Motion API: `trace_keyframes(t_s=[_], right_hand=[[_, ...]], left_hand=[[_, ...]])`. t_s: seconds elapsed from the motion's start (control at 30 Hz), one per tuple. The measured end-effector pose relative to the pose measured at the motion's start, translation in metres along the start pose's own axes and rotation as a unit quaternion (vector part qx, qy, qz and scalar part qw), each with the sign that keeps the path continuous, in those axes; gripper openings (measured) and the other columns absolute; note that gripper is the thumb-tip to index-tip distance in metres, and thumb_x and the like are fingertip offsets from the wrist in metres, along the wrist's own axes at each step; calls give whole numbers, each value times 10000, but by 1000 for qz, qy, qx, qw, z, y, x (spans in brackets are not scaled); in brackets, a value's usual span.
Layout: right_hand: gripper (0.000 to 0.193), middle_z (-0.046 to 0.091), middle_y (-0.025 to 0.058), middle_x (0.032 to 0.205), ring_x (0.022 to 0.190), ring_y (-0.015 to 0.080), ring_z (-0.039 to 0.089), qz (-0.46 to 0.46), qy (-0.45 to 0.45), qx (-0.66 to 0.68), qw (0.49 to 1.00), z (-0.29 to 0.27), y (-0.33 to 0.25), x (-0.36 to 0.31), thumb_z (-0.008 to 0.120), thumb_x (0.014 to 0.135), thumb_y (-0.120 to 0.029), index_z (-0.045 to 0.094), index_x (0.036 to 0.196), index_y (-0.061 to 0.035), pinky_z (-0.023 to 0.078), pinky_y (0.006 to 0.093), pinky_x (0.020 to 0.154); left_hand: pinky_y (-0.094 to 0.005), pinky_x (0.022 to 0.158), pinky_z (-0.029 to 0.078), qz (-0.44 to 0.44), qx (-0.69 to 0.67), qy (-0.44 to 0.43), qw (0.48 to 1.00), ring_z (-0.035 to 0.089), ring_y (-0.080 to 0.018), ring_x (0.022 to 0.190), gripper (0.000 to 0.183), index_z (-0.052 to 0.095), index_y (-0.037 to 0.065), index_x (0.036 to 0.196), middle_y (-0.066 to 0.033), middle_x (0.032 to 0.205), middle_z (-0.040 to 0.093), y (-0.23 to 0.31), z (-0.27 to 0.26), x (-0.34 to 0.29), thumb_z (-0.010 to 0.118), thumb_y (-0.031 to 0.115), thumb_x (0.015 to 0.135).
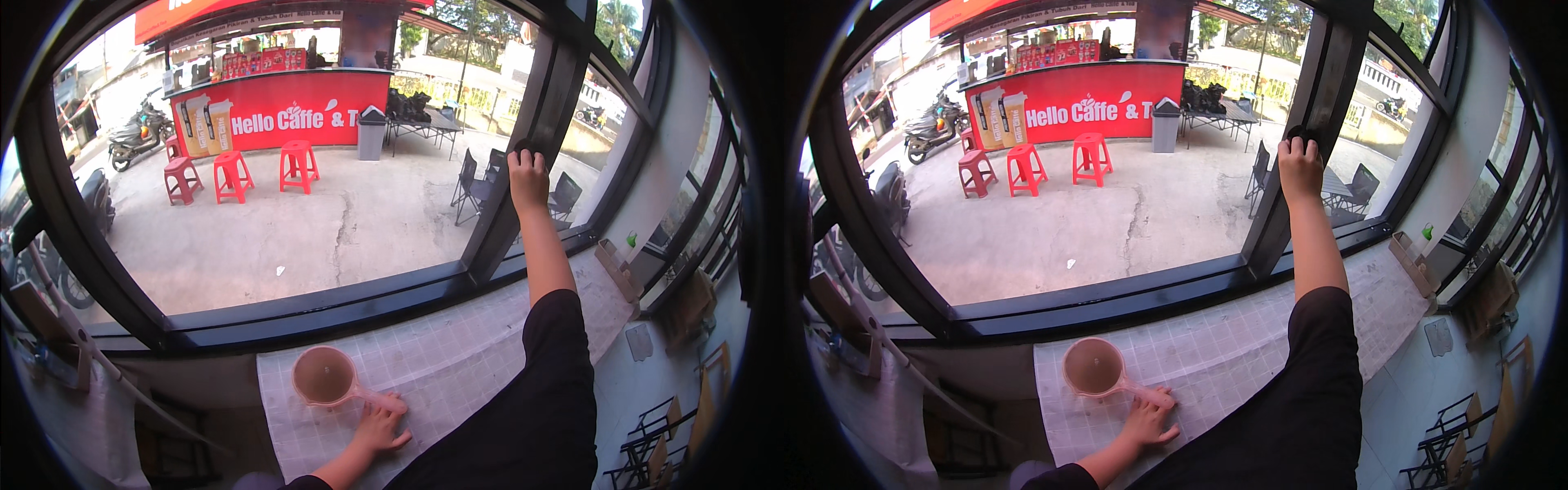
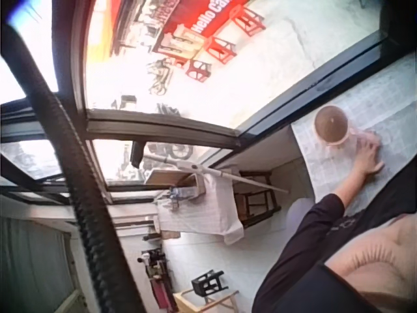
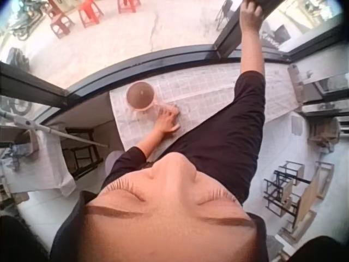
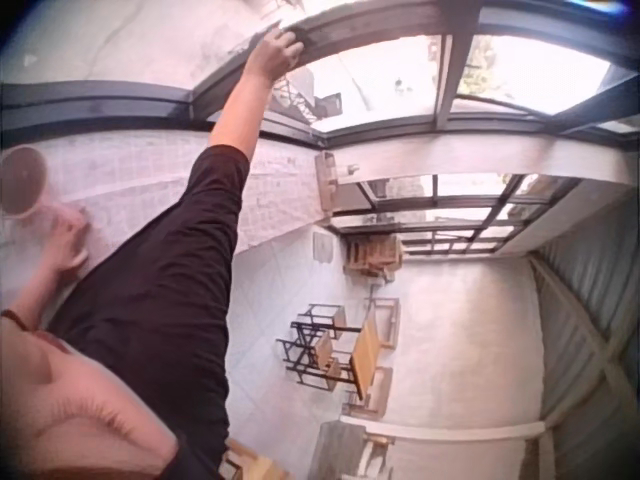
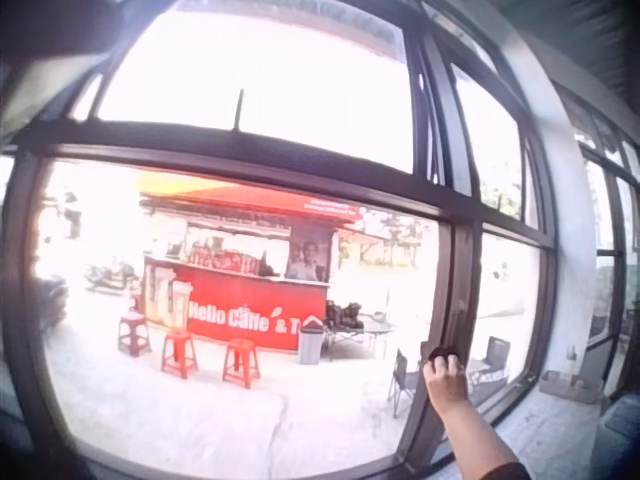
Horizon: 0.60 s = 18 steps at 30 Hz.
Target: The person cleans large windows using a squeegee on an extension pole and a cloth. The person wipes the top of the window frame with the squeegee, then uses a cloth to wipe along the bottom track and corners of the window frame.
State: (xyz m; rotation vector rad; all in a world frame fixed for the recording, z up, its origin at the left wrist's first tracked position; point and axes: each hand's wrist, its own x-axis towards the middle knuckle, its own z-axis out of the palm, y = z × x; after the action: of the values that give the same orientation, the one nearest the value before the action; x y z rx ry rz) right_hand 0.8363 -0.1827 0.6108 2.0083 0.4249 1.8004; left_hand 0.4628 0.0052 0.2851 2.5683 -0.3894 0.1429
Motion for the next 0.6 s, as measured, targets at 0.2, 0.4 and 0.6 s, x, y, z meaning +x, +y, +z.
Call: trace_keyframes(t_s=[0.2, 0.4, 0.6], right_hand=[[30, 514, 37, 786, 792, 239, 496, -17, -210, 105, 972, 3, -82, -156, 573, 718, -121, 590, 708, -99, 489, 302, 608], [102, 559, 73, 913, 938, 277, 514, 65, -451, 155, 876, 2, -136, -231, 525, 793, -119, 616, 800, -72, 530, 332, 699], [43, 520, 77, 893, 892, 282, 522, 103, -382, 226, 890, -3, -116, -204, 526, 770, -81, 550, 805, -82, 521, 361, 683]], left_hand=[[-509, 1000, 231, 17, 20, 41, 999, 335, -308, 1236, 592, 493, 98, 1150, -143, 1299, 403, 2, 0, 0, 560, 464, 689], [-481, 1005, 236, 29, 21, 34, 999, 352, -307, 1222, 573, 496, 92, 1131, -154, 1274, 416, 5, -6, 0, 572, 448, 689], [-482, 990, 250, 34, 25, 45, 998, 372, -325, 1183, 559, 496, 77, 1109, -165, 1234, 429, 1, 1, 1, 578, 435, 688]])
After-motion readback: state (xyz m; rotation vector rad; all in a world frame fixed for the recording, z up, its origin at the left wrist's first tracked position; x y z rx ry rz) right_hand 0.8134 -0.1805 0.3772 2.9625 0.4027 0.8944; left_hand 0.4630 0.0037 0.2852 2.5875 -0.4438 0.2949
